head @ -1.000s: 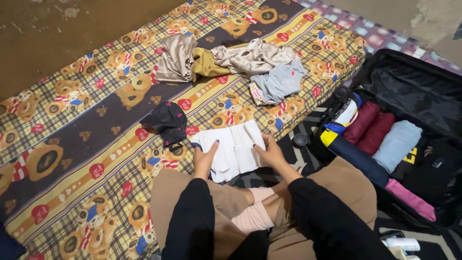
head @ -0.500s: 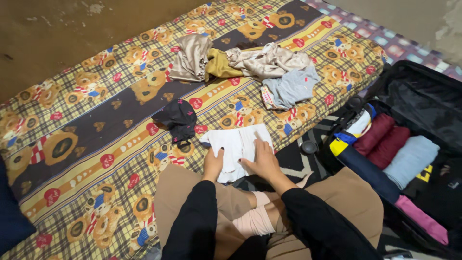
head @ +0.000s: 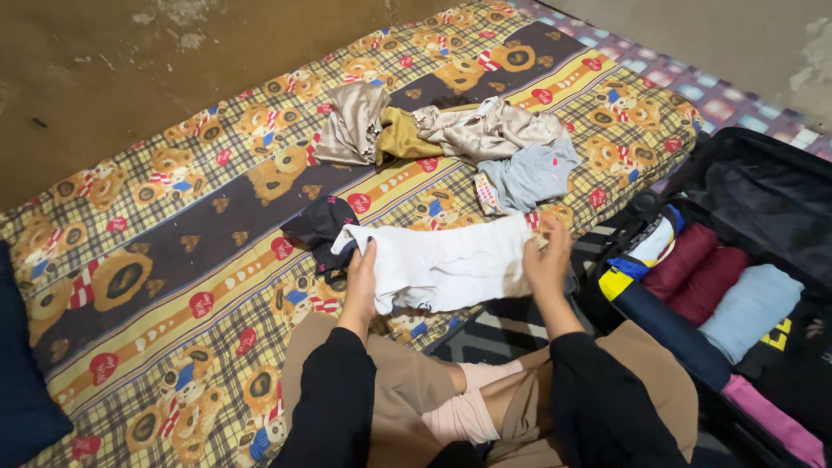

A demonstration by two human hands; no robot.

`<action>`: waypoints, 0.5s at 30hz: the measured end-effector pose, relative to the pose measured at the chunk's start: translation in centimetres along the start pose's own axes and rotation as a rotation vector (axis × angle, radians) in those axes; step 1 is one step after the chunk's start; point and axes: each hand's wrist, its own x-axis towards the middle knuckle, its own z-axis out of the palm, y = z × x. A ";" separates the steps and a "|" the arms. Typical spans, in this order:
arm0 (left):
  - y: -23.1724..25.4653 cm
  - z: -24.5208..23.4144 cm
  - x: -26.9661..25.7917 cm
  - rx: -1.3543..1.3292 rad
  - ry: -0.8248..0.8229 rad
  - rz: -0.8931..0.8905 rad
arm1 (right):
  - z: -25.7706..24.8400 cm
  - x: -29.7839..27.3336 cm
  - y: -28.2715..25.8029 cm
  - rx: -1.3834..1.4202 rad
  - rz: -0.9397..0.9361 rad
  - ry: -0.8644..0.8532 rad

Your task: The person folds several small garments on a bed and places them into an open suitcase. They handle pink and white tops, smoothing and folding each item before arranging them inside the suitcase.

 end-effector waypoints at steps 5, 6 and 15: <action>0.9 2.4 -1.2 -0.293 -0.147 -0.186 | 0.7 -1.1 -8.5 0.555 0.161 -0.576; 0.7 2.8 -1.5 -0.350 -0.202 -0.191 | 0.5 -1.7 -9.8 0.633 0.084 -0.639; 1.7 3.9 -4.3 -0.268 -0.158 -0.284 | 3.4 -2.7 -7.8 0.591 0.444 -0.430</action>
